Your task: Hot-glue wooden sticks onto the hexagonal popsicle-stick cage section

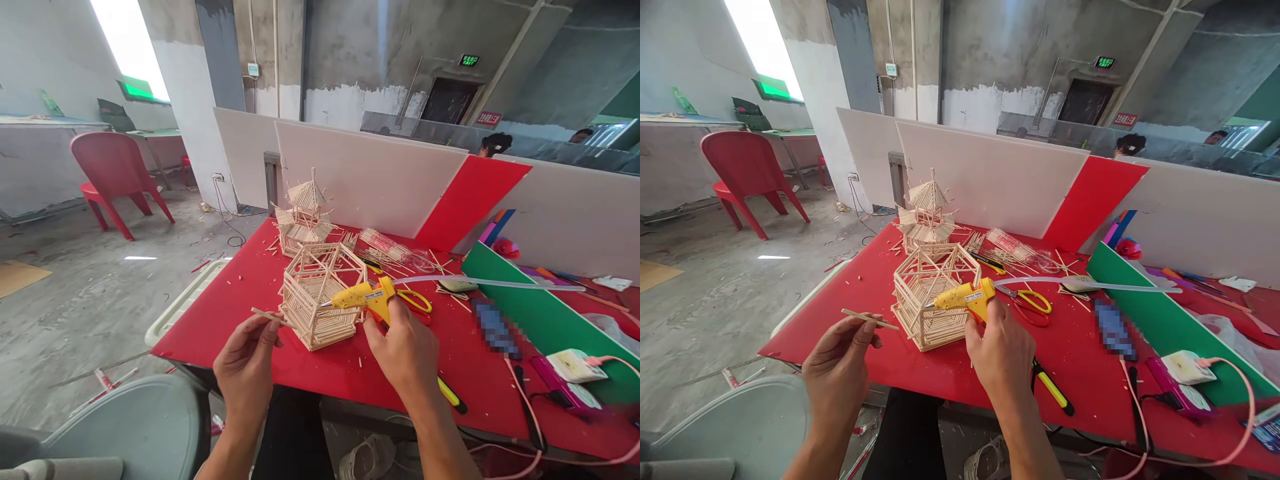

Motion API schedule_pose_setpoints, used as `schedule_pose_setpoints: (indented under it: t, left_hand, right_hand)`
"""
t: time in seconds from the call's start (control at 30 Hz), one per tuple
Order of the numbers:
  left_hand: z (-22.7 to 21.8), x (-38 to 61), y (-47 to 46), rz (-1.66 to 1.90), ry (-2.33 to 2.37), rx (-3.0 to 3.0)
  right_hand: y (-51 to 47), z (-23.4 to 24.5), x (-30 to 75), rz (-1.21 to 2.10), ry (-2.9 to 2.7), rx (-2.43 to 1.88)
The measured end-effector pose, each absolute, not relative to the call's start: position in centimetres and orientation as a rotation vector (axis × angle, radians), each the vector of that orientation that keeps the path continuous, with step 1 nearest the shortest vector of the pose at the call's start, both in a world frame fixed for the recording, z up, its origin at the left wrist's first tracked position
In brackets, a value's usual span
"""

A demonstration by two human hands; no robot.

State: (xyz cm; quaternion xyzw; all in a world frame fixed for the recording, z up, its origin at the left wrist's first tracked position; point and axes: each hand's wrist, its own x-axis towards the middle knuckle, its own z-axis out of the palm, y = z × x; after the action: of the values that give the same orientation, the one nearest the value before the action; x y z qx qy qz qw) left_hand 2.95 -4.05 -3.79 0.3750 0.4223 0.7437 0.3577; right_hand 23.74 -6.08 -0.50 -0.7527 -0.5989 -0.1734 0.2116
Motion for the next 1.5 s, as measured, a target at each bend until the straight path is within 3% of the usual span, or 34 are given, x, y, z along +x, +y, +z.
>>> schedule_pose_setpoints:
  t: [1.5]
  left_hand:
    - [-2.5, 4.1, -4.2, 1.957, 1.089, 1.054]
  right_hand:
    - [-6.5, -1.0, 27.3, -0.418, -1.562, -2.212]
